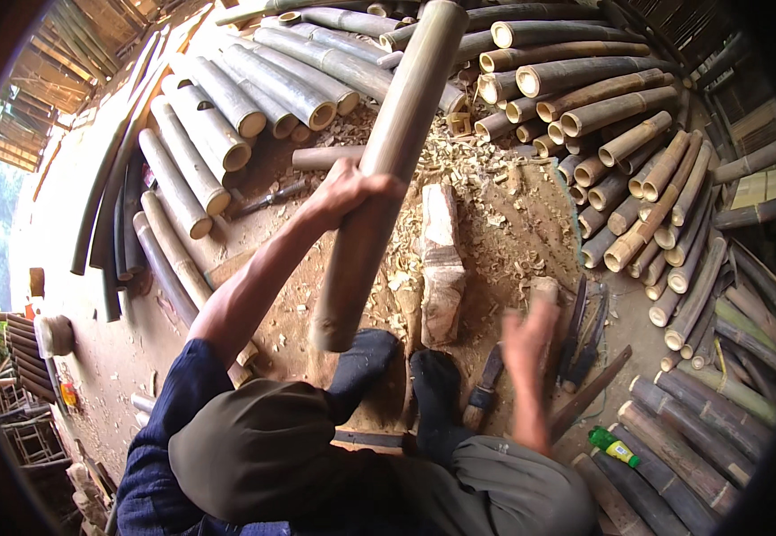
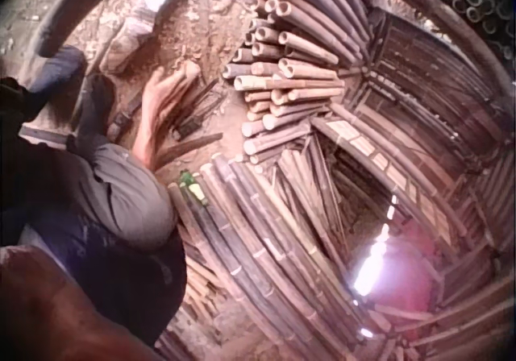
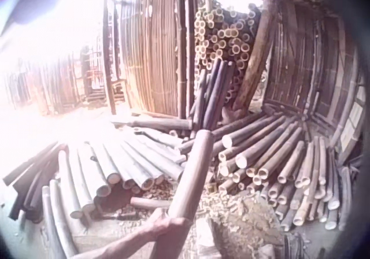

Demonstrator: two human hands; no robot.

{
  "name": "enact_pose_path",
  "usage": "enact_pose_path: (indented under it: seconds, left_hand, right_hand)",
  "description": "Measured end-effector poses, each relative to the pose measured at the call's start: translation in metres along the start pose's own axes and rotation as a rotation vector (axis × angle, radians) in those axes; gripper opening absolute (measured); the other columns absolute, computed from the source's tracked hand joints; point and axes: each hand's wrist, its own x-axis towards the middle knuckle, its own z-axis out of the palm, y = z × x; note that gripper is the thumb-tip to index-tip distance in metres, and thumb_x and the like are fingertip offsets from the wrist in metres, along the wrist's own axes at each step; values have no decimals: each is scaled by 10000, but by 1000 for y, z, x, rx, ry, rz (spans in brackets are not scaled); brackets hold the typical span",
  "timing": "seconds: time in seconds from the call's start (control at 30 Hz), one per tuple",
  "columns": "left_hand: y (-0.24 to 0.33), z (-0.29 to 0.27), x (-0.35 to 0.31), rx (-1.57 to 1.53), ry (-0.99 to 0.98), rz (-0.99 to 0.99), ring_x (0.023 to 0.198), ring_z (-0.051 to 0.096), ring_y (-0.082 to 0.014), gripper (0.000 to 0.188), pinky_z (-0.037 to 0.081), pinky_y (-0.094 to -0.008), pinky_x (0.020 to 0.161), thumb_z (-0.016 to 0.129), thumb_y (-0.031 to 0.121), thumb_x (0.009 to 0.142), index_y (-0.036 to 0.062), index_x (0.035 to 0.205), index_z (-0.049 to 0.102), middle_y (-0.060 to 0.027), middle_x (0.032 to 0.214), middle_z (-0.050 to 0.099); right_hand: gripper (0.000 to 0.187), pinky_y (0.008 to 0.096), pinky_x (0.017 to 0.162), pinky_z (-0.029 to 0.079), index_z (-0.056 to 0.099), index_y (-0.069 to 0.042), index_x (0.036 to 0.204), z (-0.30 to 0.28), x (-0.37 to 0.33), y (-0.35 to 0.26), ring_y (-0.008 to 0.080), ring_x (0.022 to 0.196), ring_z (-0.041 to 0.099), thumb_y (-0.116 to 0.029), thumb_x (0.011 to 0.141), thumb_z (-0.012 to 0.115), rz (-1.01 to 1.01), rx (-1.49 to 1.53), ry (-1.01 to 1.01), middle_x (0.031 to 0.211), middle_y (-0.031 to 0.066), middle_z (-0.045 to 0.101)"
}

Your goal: The person carves and shapes a bamboo pole using a machete and a hand knife while sitting in a workshop filled with bamboo logs.

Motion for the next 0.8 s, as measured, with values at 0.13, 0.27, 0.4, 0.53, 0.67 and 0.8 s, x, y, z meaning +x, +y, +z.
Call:
enact_pose_path:
  seconds: [0.13,0.27,0.4,0.53,0.67,0.8]
  left_hand:
    - [7,15,16,-156,64,0,787,741,-236,694,634,-371,707,895,354,707,-120,1161,670,-190,969,742]
    - [8,34,5,-316,105,66,796,743,-238,657,643,-389,720,894,339,727,-87,1172,664,-191,977,734]
    - [3,34,-5,-414,35,89,804,744,-241,629,642,-363,722,886,322,765,-69,1200,654,-180,994,734]
    - [-33,10,-3,-807,-354,159,1087,697,-254,636,582,-410,976,777,383,913,-33,1350,572,-185,1261,680]
    - [-54,-1,-31,-678,-156,117,1066,682,-238,707,604,-426,912,814,422,858,20,1374,547,-143,1226,656]
    - [-58,32,-39,-600,-22,114,884,695,-208,681,635,-389,781,908,272,740,-30,1254,580,-119,1040,660]
  right_hand:
    - [965,560,1224,365,233,110,1596,45,-23,-73,487,1512,350,-468,988,709,-187,58,-458,1619,389,303]
    - [1241,574,1196,367,157,172,1589,78,-37,-52,555,1471,362,-617,862,779,-302,48,-360,1566,465,294]
    - [1252,545,1209,349,155,177,1584,92,-25,-53,550,1447,395,-517,799,841,-336,179,-251,1551,455,331]
    - [1188,500,1217,356,164,141,1599,103,-17,-39,510,1456,406,-340,758,851,-263,442,-277,1567,400,363]
    - [1164,533,1175,394,243,64,1586,51,12,-33,466,1361,513,-234,669,894,-372,511,-334,1475,333,499]
    - [1098,632,1175,333,319,1,1565,10,78,-47,398,1350,535,-233,665,903,-494,124,-410,1431,243,577]
